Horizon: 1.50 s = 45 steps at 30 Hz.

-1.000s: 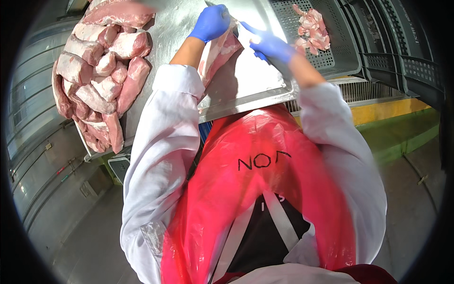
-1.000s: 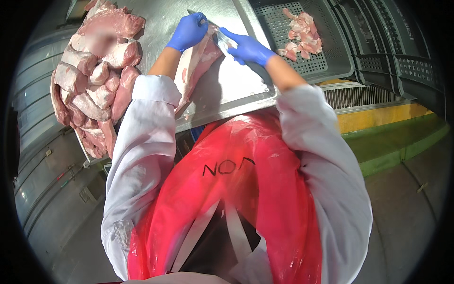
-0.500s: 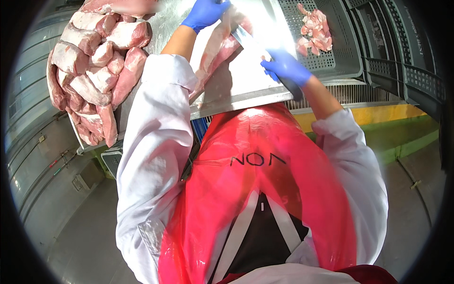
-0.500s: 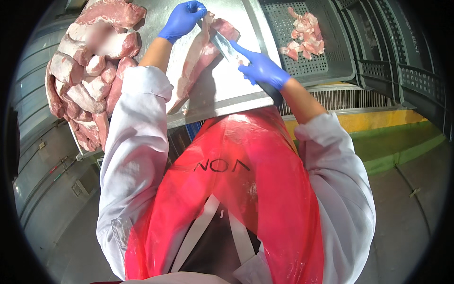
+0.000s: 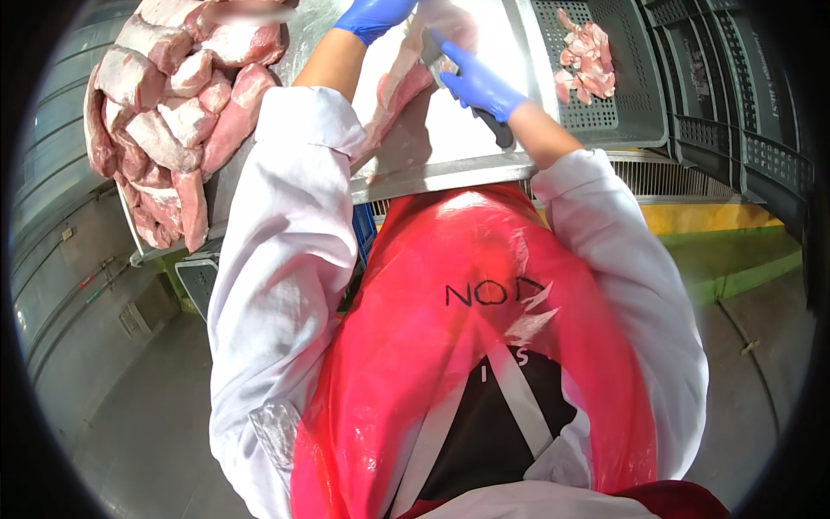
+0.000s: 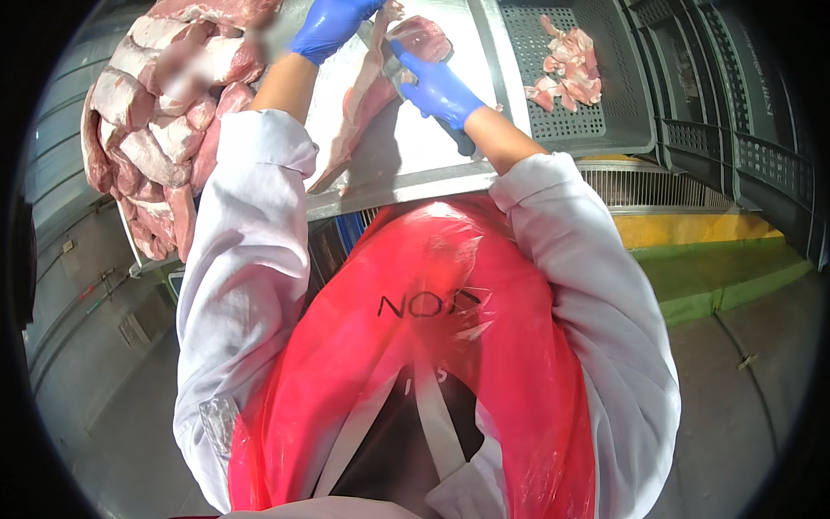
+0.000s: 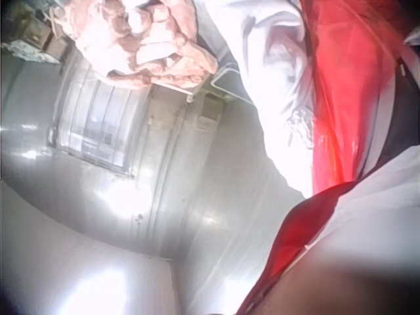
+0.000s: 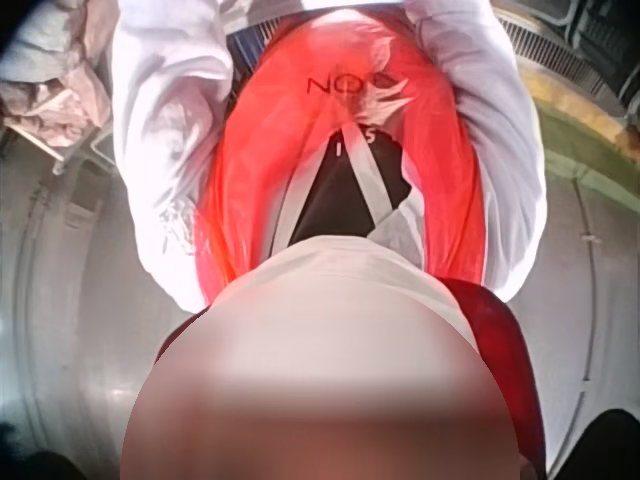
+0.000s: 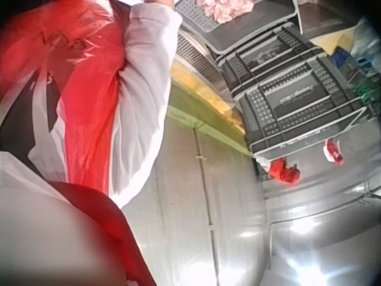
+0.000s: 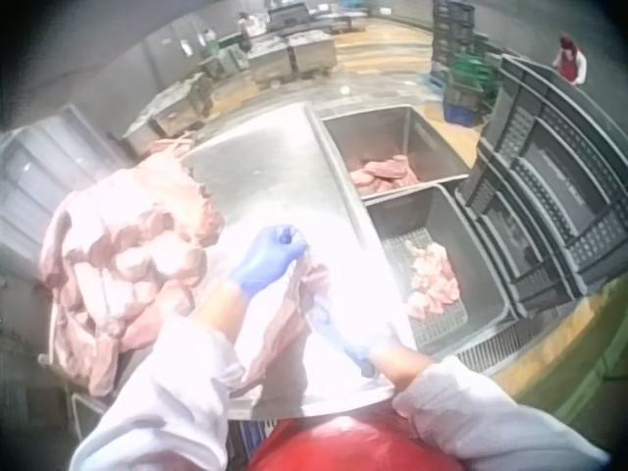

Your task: The person trims fat and connective tissue from large cuts of raw meat using a knife. They repeatedly pick up pieces from a pile, trim them on a stainless steel table, and place the trimmed meat into a nearby bin.

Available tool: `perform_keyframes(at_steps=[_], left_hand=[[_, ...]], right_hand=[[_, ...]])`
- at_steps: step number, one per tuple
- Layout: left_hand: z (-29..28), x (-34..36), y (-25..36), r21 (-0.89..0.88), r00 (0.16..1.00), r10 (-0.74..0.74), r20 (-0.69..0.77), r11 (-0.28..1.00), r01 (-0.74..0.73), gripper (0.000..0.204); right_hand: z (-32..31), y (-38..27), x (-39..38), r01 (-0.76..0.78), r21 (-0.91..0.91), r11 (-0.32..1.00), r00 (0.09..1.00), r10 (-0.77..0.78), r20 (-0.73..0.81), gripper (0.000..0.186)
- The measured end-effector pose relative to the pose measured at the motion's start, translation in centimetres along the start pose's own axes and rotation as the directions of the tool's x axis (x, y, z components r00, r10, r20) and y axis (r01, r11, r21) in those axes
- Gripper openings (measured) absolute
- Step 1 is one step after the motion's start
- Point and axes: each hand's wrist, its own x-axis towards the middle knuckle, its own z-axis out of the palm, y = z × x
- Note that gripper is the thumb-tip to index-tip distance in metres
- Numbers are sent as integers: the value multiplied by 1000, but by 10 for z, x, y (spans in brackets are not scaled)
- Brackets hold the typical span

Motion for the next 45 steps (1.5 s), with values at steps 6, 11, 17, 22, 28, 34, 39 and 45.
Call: perform_keyframes(at_steps=[6,11,17,22,28,34,39,45], left_hand=[[-124,-95,-22,59,994,-91,67,994,87,16],[-54,-152,-70,812,920,387,60,518,-270,39],[-17,-120,-48,811,997,-38,62,584,-28,50],[-30,-89,-28,866,980,-35,195,476,-155,34],[-18,-58,20,782,942,56,329,543,-306,18],[-49,-66,9,689,962,220,162,673,-270,16],[-55,-73,48,591,978,187,90,780,-204,13],[-78,-96,59,580,957,289,36,774,-255,8]], right_hand=[[1,48,-142,50,-25,998,999,-49,18,67],[-22,46,-87,-7,167,986,991,29,-129,69],[9,5,36,106,141,984,994,-99,-56,73],[6,10,-25,66,-25,998,974,-59,218,71],[30,20,38,24,-128,991,987,-3,159,70],[27,14,-39,121,-15,993,954,-112,277,75],[56,-21,13,188,-20,982,966,-181,187,73],[68,-22,-38,197,-61,979,943,-172,284,72]])
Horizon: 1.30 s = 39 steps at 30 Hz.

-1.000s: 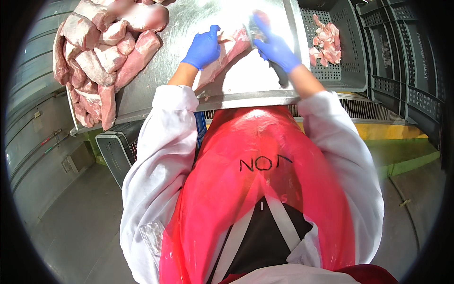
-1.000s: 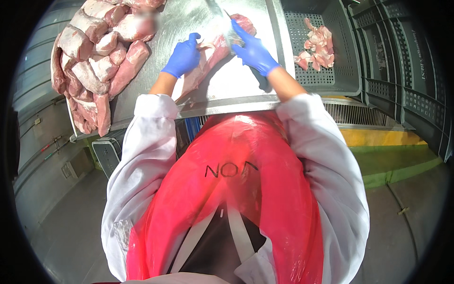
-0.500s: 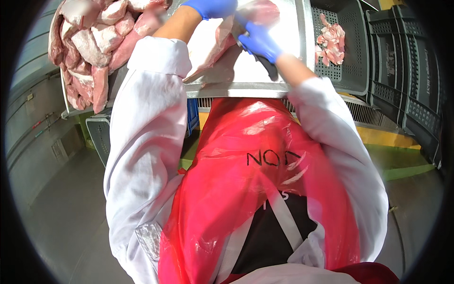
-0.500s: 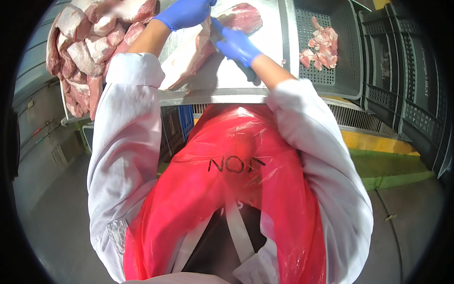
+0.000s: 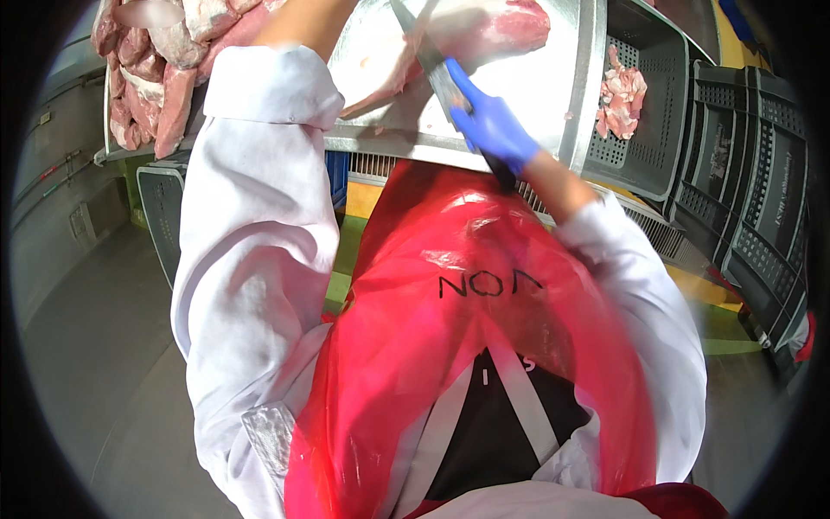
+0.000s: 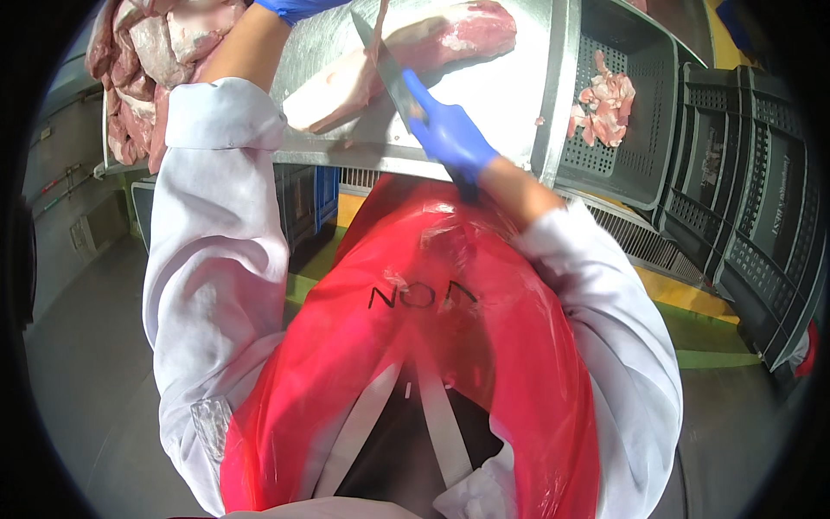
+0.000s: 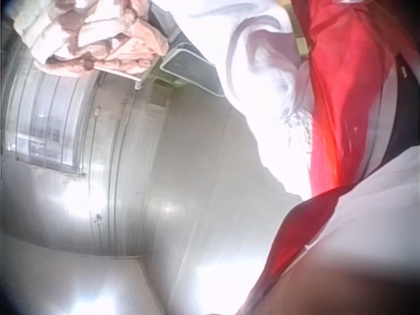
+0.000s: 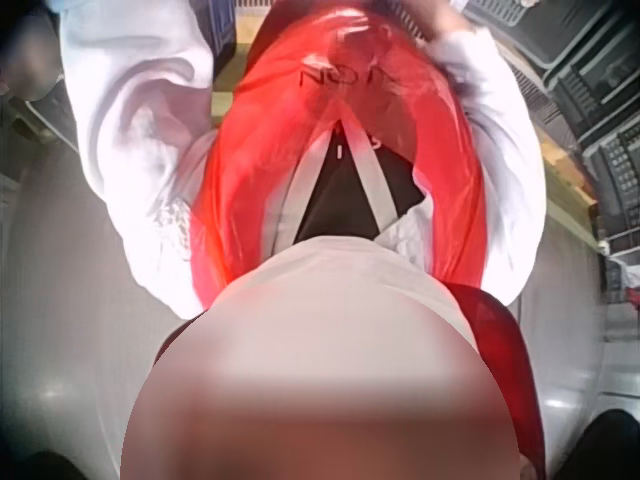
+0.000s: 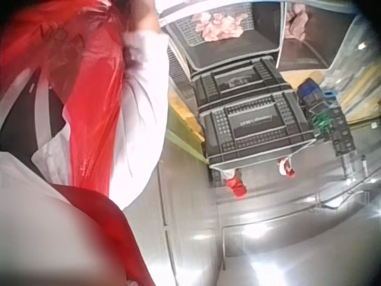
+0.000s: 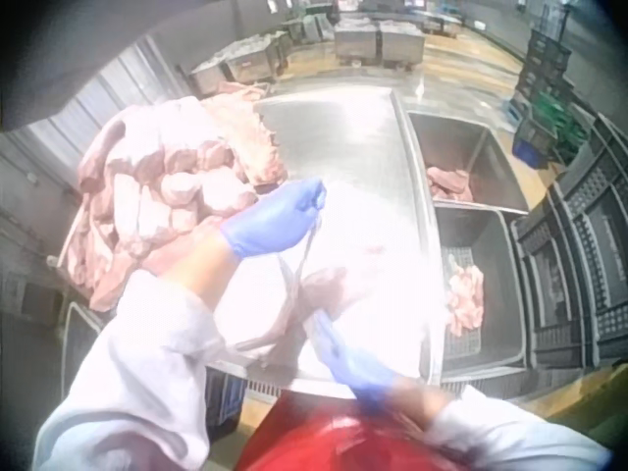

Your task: The person trims fat and connective tissue from large cuts of raw meat using a knife. They repeatedly pick up pieces from a pile, trim them on a stainless steel table, and place the trimmed meat into a nearby bin.

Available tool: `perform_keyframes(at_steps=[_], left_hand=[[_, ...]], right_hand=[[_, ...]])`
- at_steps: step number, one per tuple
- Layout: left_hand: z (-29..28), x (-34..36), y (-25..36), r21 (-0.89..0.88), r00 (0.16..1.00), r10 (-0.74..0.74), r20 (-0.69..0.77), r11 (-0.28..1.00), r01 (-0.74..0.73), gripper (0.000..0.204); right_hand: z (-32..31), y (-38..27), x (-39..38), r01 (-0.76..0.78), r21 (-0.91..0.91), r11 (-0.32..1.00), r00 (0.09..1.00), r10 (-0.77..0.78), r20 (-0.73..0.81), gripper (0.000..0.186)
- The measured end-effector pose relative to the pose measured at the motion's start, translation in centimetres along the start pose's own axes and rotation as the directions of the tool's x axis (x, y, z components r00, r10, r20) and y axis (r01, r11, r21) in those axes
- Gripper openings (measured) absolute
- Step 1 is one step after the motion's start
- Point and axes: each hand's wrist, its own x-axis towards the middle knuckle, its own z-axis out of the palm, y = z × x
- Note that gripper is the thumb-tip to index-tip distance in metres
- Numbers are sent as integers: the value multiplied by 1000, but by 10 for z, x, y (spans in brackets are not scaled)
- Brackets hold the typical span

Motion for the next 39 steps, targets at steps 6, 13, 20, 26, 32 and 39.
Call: perform_keyframes(at_steps=[6,13,20,26,32,39], left_hand=[[-5,-10,26,-64,977,-160,-140,986,152,7],[-14,-33,60,-104,942,-146,-301,987,119,8],[40,-47,62,-37,742,100,-663,986,-165,8],[111,-56,115,-337,568,-236,-789,938,-79,12],[101,-69,140,-261,516,-105,-850,935,-240,12],[84,-68,154,-263,466,-135,-875,939,-223,18]], right_hand=[[47,12,46,129,-159,979,976,-153,-153,75],[72,18,64,188,-192,963,944,-232,-236,77],[100,27,45,120,49,992,990,-116,-76,65],[168,41,54,230,40,972,914,-202,-352,34],[145,1,108,-56,217,975,939,125,-321,36],[197,18,61,138,73,988,900,-94,-426,29]])
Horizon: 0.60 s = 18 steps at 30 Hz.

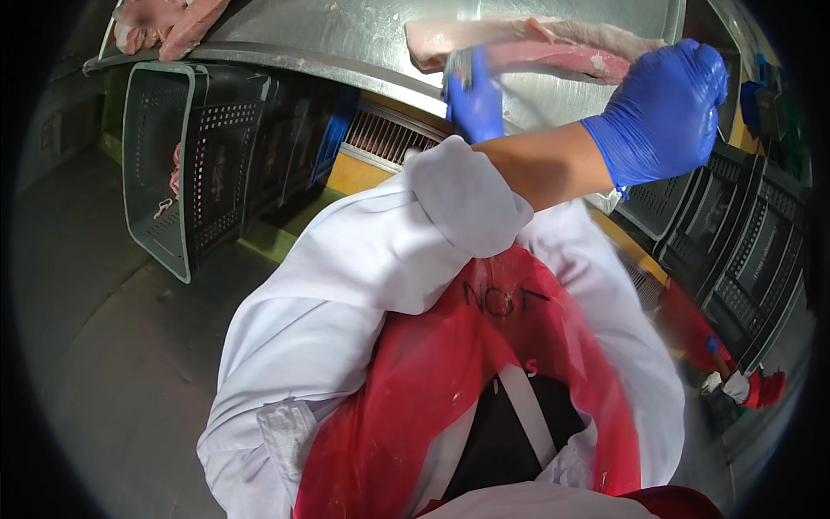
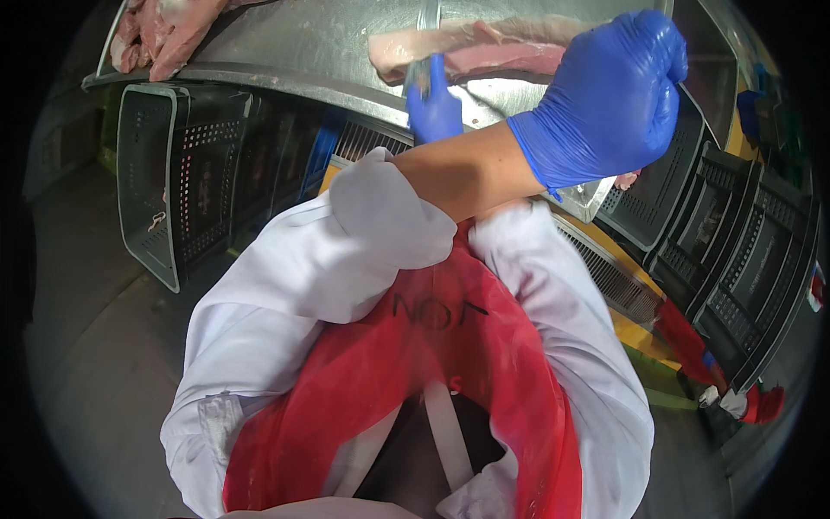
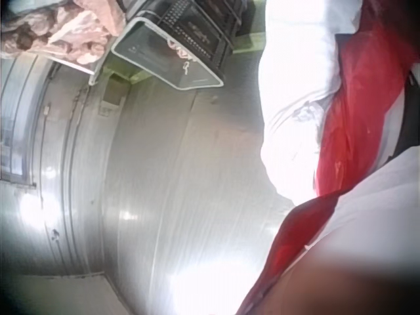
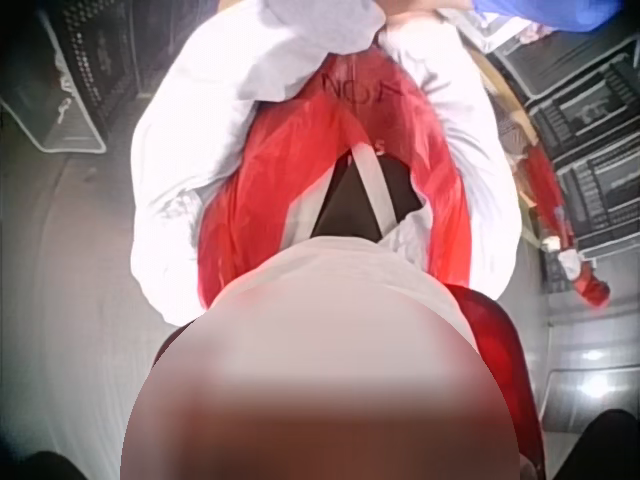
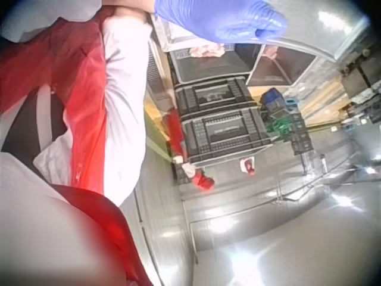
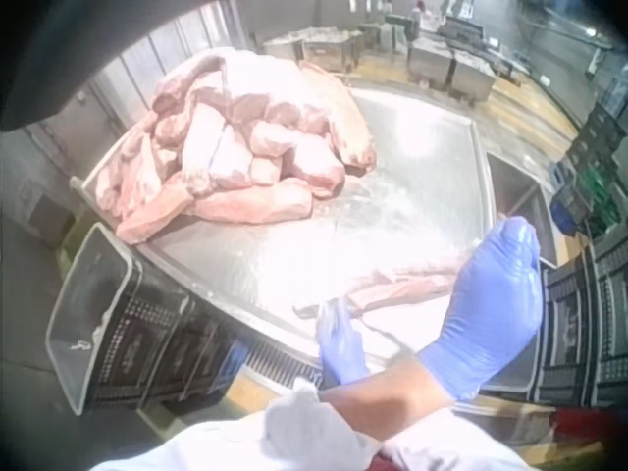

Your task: The person trims fat and connective tissue from large cuts of raw meat using a knife. They repeatedly pick up pieces from a pile, trim them on a stainless steel table, and place the trimmed meat into a nearby bin.

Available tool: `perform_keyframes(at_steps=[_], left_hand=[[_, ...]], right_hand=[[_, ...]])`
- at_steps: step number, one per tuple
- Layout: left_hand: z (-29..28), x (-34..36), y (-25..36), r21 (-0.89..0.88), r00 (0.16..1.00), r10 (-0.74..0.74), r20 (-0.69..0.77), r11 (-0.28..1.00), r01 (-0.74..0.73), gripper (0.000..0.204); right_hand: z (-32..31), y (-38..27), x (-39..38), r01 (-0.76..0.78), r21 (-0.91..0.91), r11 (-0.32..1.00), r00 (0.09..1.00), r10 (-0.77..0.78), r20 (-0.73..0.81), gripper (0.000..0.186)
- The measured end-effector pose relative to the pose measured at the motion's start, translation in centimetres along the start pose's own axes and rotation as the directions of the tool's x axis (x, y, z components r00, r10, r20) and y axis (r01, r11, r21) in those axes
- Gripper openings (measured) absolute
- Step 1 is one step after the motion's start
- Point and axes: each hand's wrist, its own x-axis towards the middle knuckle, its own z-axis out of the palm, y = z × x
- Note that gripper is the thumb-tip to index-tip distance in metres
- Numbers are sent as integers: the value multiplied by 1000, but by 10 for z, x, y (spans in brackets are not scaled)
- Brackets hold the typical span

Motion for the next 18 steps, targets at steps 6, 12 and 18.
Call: perform_keyframes(at_steps=[6,12,18], left_hand=[[-4,36,14,22,992,68,-111,998,-66,18],[20,46,30,-44,978,151,-143,986,-158,12],[69,57,18,121,949,300,-94,950,-288,17]], right_hand=[[26,-6,28,-1,-27,1000,999,3,53,25],[19,-41,67,-147,188,971,971,106,212,64],[9,-63,6,-283,204,937,944,235,232,79]])
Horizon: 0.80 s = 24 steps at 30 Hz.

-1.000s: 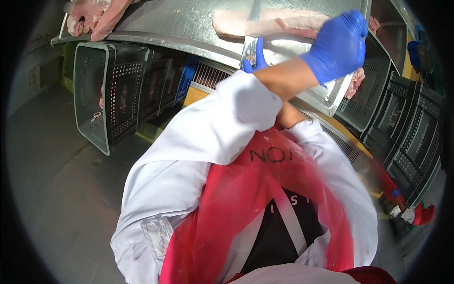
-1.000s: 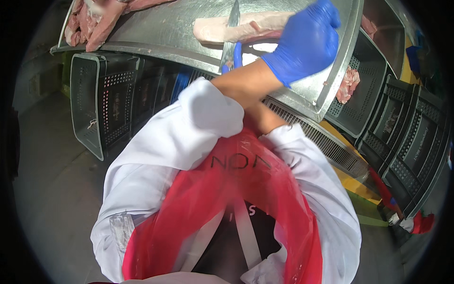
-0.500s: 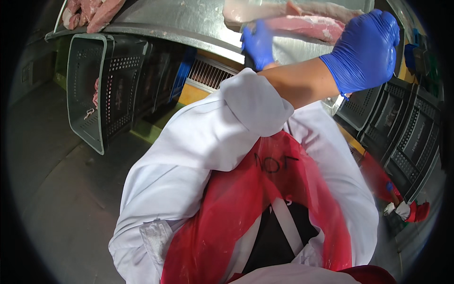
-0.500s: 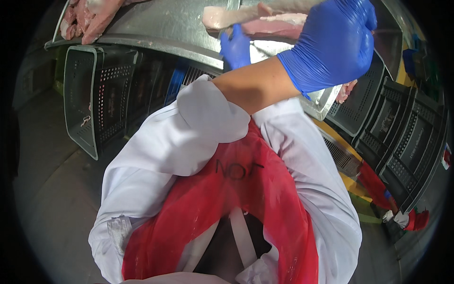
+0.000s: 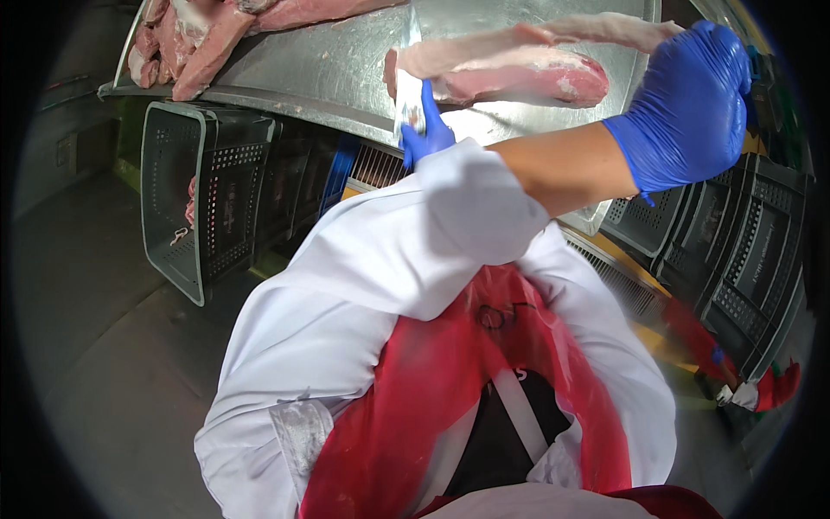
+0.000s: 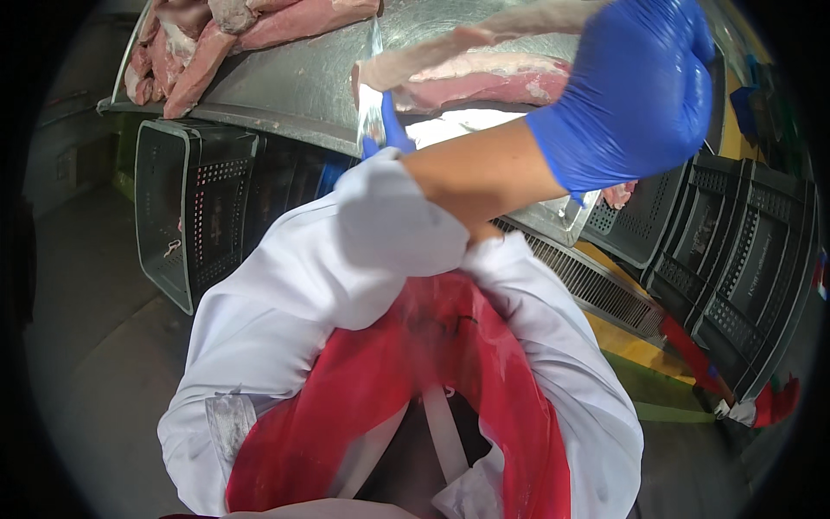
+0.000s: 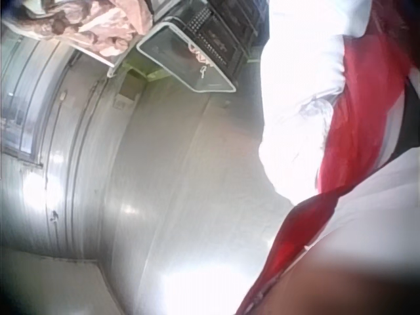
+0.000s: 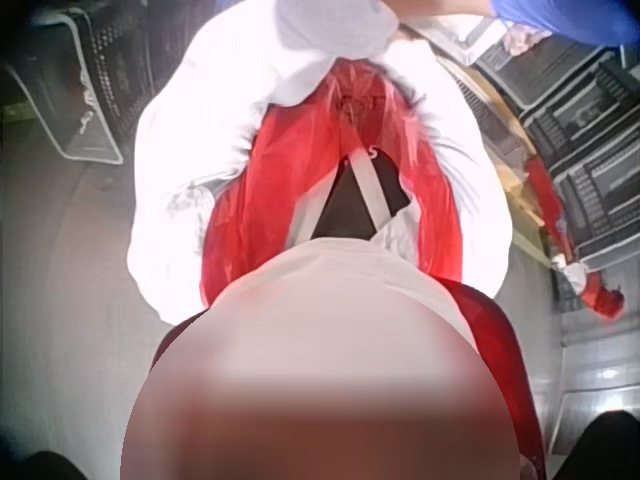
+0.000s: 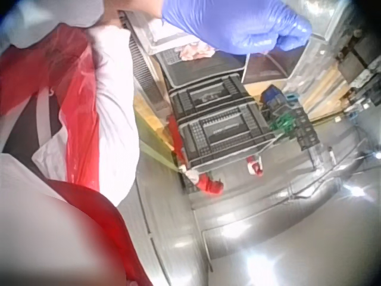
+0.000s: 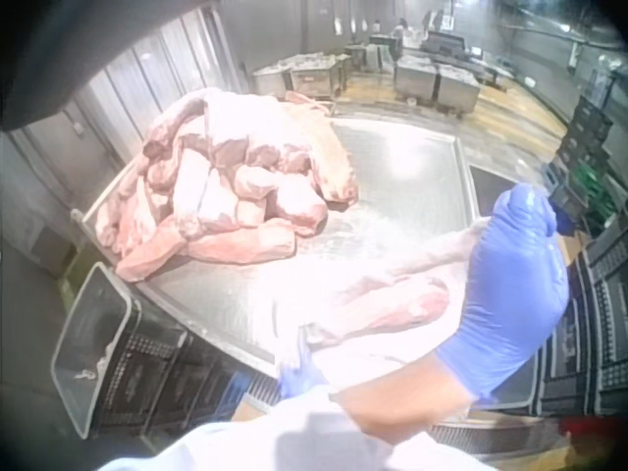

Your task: The person trims fat and connective tissue from large cuts of raw meat using a knife. They repeatedly pick up pieces from a pile, trim them on a stainless steel table, and place the trimmed meat into a nearby bin.

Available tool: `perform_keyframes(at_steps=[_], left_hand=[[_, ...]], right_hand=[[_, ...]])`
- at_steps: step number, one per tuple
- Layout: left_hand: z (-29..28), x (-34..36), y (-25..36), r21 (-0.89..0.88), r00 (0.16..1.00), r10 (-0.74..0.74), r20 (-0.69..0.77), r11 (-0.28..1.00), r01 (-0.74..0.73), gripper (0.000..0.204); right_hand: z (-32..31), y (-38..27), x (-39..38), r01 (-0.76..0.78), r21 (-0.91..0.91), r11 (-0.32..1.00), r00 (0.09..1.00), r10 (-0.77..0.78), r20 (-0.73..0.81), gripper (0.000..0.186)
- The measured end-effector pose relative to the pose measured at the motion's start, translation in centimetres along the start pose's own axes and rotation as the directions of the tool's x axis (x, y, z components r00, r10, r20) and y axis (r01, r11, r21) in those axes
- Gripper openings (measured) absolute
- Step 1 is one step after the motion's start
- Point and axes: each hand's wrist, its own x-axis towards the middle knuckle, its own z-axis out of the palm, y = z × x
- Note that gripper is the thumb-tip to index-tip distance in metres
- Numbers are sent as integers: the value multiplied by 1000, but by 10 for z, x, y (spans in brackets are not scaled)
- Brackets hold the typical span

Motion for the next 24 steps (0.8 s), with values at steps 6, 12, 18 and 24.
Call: perform_keyframes(at_steps=[6,12,18,24], left_hand=[[87,-14,94,-204,754,135,643,979,-1,34],[21,-82,9,-171,230,47,972,815,554,43],[-289,-95,-188,710,135,-712,689,626,-322,36],[-312,-131,-206,561,401,-532,746,826,52,38]], right_hand=[[-1,-47,12,176,-6,984,850,-149,506,74],[-139,23,40,51,155,987,999,-50,-11,76],[-219,-16,63,138,-251,958,988,-150,-31,75],[-203,-26,83,124,-270,955,975,-169,-147,70]])
